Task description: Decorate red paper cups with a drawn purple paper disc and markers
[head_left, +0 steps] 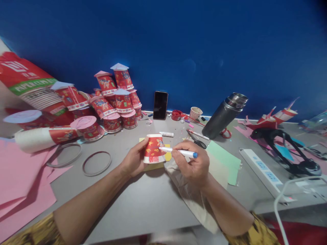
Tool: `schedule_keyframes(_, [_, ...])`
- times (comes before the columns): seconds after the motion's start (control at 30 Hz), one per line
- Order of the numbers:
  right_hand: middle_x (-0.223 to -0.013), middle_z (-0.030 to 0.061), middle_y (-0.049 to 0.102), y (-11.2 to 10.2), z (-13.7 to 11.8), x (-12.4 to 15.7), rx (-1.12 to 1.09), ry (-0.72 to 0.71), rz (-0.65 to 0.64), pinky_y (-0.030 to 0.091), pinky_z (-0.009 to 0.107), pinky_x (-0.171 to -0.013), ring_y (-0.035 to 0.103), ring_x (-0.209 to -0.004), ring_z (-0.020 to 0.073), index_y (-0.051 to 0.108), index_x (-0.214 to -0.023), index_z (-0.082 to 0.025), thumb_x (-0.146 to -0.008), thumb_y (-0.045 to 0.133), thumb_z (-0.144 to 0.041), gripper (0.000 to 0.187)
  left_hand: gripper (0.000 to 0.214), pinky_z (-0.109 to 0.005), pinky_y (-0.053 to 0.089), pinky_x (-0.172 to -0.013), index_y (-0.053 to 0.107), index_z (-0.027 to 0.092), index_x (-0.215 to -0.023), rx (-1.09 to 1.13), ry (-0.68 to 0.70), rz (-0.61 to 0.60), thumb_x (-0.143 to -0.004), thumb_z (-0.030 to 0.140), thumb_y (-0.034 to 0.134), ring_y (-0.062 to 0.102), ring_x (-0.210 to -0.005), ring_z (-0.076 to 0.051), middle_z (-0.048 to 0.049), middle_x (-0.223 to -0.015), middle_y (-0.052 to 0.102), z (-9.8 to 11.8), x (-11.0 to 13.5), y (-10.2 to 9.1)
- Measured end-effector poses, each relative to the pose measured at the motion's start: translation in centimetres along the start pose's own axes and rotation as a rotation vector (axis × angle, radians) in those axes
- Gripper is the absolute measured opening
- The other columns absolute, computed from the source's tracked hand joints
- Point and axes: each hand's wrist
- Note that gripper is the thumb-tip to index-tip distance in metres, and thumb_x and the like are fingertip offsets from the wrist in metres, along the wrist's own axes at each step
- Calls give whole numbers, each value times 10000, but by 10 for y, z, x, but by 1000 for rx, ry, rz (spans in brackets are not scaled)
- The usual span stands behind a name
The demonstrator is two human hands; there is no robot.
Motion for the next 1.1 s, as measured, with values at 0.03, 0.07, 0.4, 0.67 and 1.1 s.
schedule_keyframes(0.03, [-735, 24, 768, 0, 0, 0, 8, 3, 3, 566, 285, -603, 699, -603, 168, 718, -840, -219, -932, 644, -227, 118, 438, -495, 619, -998, 700, 55, -1304, 5, 3, -4, -1034, 380, 584, 810, -995, -329, -202, -1106, 824, 0, 0, 0])
schedule_keyframes(0.07, [-732, 23, 766, 0, 0, 0, 15, 5, 5, 566, 286, -602, 699, -602, 168, 716, -840, -220, -935, 640, -226, 122, 439, -501, 616, -1007, 699, 55, -1307, 11, 5, -2, -1031, 378, 588, 810, -997, -332, -201, -1105, 825, 0, 0, 0])
schedule_keyframes(0.4, [-745, 20, 774, 2, 1, 0, 10, -19, 11, 566, 285, -616, 710, -618, 171, 713, -849, -219, -942, 651, -209, 112, 419, -448, 628, -964, 685, 70, -1342, 9, 24, 30, -1067, 338, 519, 812, -950, -299, -186, -1064, 828, 0, 3, 11])
schedule_keyframes(0.67, [-750, 16, 776, 7, 0, 1, -9, -46, 5, 549, 276, -624, 713, -636, 163, 703, -861, -218, -942, 654, -180, 103, 289, -436, 636, -921, 716, 108, -1210, -5, 59, -13, -1007, 300, 642, 794, -869, -271, -137, -996, 809, -3, 2, 6])
schedule_keyframes(1.1, [-731, 8, 765, 4, 1, 2, 20, -46, 17, 548, 276, -607, 699, -611, 161, 697, -849, -224, -950, 655, -200, 112, 291, -366, 653, -820, 726, 154, -1175, -49, 135, -79, -939, 323, 755, 780, -840, -233, -85, -970, 795, -5, -1, 3])
Point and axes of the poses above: each hand's wrist, its own x-axis away from the middle knuckle, its own y-axis out of the palm, z = x × y
